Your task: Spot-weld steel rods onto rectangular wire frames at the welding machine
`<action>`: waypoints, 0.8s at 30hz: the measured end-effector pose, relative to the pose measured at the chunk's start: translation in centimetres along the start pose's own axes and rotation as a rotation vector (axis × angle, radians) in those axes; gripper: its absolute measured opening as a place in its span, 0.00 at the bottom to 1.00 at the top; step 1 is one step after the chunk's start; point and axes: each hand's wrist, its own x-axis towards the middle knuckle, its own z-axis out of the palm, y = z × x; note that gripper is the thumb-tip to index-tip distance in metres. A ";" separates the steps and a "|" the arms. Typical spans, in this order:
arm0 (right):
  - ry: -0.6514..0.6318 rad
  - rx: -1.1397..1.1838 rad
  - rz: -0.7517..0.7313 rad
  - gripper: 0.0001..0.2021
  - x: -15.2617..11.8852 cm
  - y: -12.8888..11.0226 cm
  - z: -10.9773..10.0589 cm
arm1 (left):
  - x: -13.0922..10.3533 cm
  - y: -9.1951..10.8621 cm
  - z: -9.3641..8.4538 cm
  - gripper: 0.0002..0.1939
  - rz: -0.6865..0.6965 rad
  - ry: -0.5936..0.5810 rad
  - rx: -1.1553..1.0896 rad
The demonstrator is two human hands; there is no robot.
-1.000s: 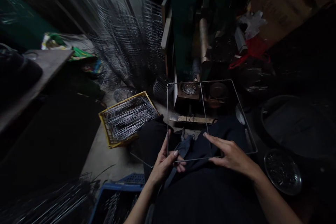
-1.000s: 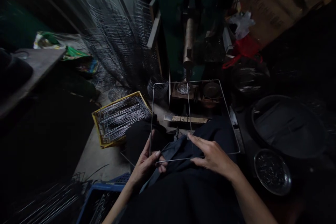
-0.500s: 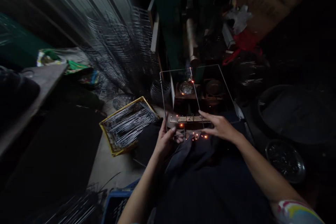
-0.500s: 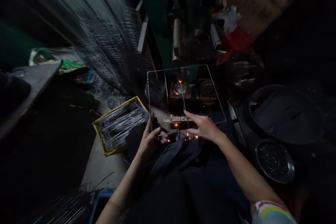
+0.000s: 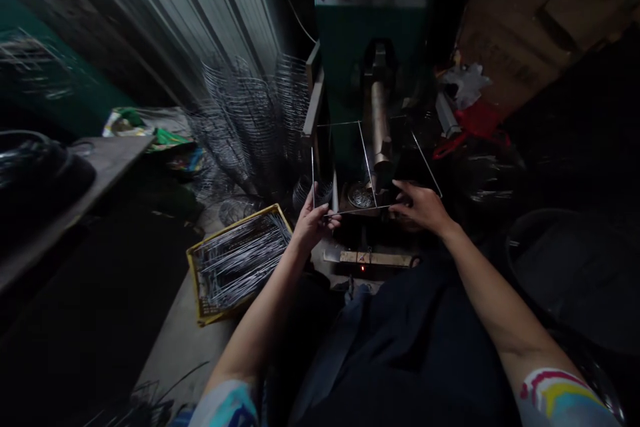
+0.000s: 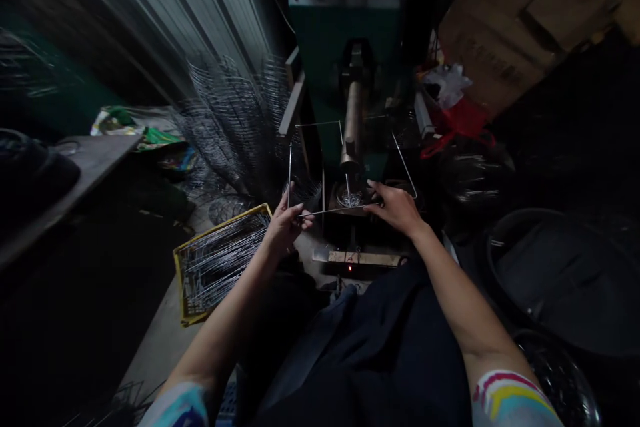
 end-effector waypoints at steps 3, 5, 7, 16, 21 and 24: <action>0.060 -0.012 0.038 0.30 0.9 0.6 0.4 | 0.8 0.4 0.3 0.48 0.008 0.008 -0.001; 0.096 -0.003 0.053 0.30 1.3 0.8 0.6 | 1.1 0.6 0.5 0.47 0.012 0.015 -0.001; 0.117 0.022 0.058 0.31 1.6 0.9 0.7 | 1.4 0.6 0.5 0.47 0.015 0.019 -0.002; 0.180 0.007 0.043 0.32 2.6 1.1 0.9 | 2.5 1.1 0.6 0.48 0.020 0.054 -0.019; 0.194 0.018 0.035 0.33 2.7 1.5 1.0 | 2.6 1.0 0.5 0.48 0.027 0.025 -0.019; 0.206 0.025 0.030 0.34 2.7 1.9 1.0 | 2.8 0.9 0.5 0.49 0.019 0.016 -0.021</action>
